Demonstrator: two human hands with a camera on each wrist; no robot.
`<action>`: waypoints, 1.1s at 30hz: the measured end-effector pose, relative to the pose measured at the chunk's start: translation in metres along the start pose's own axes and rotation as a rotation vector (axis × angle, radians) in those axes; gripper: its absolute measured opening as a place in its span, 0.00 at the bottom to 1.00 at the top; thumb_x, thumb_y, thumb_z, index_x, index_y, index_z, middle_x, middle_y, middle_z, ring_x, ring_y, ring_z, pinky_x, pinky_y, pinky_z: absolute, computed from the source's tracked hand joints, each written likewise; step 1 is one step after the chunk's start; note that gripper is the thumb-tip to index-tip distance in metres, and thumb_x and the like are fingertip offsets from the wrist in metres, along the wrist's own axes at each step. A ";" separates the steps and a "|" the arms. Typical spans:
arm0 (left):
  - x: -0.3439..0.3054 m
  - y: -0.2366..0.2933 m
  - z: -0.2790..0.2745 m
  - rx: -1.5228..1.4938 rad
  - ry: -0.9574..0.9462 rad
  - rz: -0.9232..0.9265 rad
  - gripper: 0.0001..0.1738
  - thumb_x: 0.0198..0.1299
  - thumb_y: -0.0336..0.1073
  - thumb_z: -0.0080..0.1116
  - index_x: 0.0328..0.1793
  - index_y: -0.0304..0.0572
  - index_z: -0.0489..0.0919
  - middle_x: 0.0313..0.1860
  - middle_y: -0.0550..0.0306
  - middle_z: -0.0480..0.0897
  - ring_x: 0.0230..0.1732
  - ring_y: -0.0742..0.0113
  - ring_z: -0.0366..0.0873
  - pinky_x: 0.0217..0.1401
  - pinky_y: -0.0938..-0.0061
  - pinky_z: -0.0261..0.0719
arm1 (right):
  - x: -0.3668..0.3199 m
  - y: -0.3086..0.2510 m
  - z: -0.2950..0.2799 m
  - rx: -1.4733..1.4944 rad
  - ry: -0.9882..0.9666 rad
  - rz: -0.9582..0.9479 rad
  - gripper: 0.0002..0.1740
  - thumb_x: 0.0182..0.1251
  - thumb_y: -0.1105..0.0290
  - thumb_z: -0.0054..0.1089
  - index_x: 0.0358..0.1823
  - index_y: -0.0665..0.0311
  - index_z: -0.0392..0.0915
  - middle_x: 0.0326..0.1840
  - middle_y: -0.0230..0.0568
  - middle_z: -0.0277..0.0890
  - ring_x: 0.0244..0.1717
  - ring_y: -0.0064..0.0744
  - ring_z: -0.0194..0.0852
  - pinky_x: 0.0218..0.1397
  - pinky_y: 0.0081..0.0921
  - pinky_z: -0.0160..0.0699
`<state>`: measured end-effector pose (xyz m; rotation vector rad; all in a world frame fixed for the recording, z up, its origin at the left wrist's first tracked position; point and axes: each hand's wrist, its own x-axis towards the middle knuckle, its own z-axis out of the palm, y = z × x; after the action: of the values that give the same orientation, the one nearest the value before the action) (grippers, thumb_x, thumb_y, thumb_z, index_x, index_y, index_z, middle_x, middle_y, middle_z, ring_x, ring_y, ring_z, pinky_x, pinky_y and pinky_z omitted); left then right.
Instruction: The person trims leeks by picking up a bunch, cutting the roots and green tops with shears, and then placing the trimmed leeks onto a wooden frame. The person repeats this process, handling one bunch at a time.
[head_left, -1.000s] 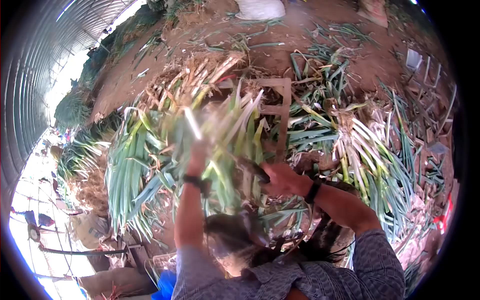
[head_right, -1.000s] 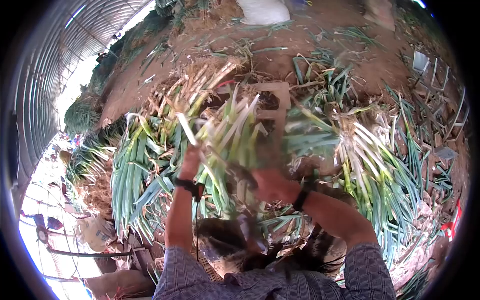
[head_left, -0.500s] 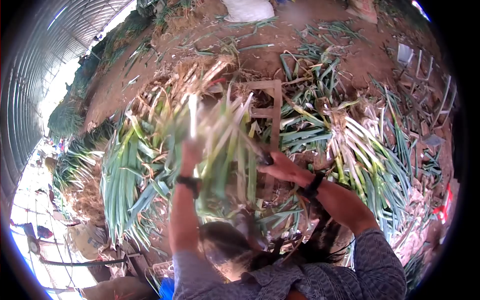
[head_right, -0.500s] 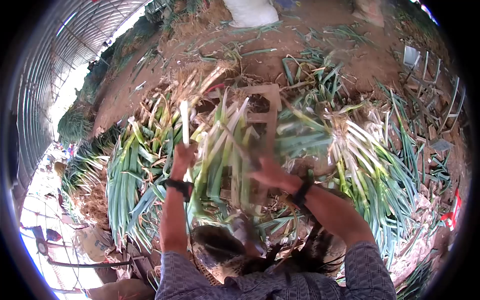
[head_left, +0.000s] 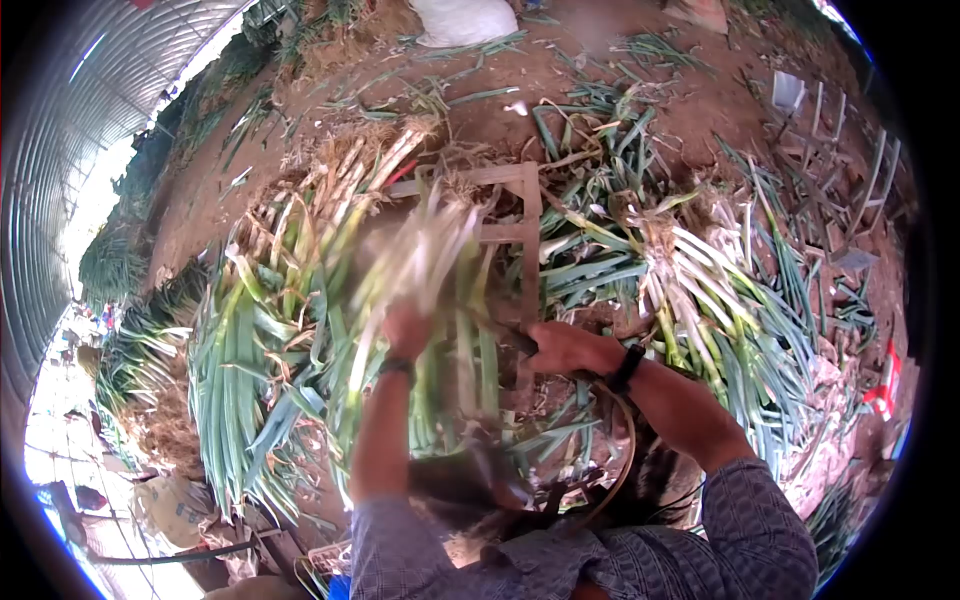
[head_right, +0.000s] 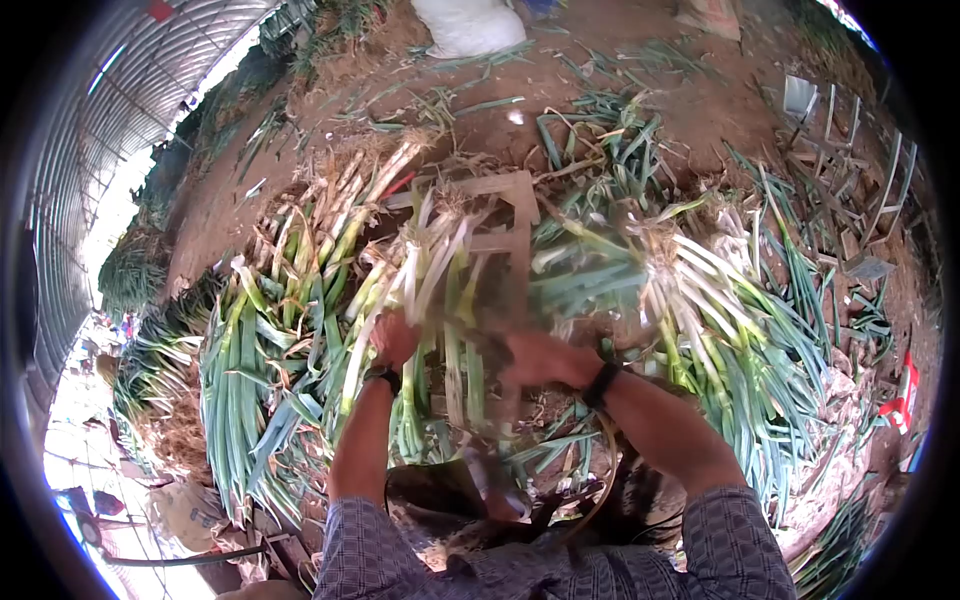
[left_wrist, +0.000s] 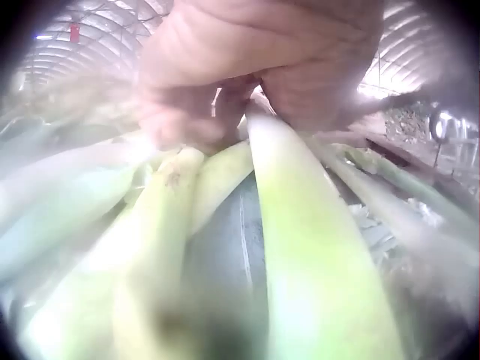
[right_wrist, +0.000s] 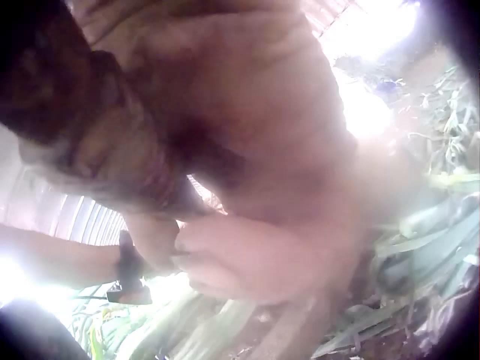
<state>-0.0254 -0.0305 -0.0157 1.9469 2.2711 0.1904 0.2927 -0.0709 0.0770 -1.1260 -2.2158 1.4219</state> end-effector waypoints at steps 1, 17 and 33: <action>0.000 -0.004 0.002 0.017 -0.025 -0.006 0.26 0.48 0.53 0.63 0.48 0.42 0.81 0.47 0.41 0.83 0.49 0.40 0.81 0.49 0.49 0.78 | 0.000 -0.002 -0.002 0.015 -0.007 0.030 0.24 0.55 0.54 0.65 0.40 0.70 0.77 0.32 0.57 0.79 0.35 0.51 0.81 0.40 0.41 0.76; -0.004 -0.060 -0.068 -0.658 0.053 -0.165 0.09 0.52 0.33 0.64 0.26 0.32 0.82 0.16 0.60 0.79 0.16 0.74 0.71 0.18 0.72 0.64 | 0.010 0.034 0.009 0.018 -0.147 0.092 0.26 0.57 0.59 0.65 0.52 0.68 0.73 0.41 0.46 0.80 0.37 0.41 0.77 0.42 0.36 0.75; 0.054 -0.036 -0.027 -0.198 0.082 -0.228 0.24 0.42 0.42 0.64 0.45 0.35 0.84 0.41 0.38 0.86 0.45 0.41 0.84 0.48 0.53 0.80 | 0.036 0.040 0.037 0.128 0.001 -0.087 0.27 0.57 0.64 0.67 0.58 0.65 0.74 0.31 0.38 0.77 0.33 0.28 0.72 0.39 0.30 0.73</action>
<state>-0.0737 0.0168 0.0025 1.5990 2.3988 0.4566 0.2658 -0.0600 0.0187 -0.9767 -2.1118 1.5028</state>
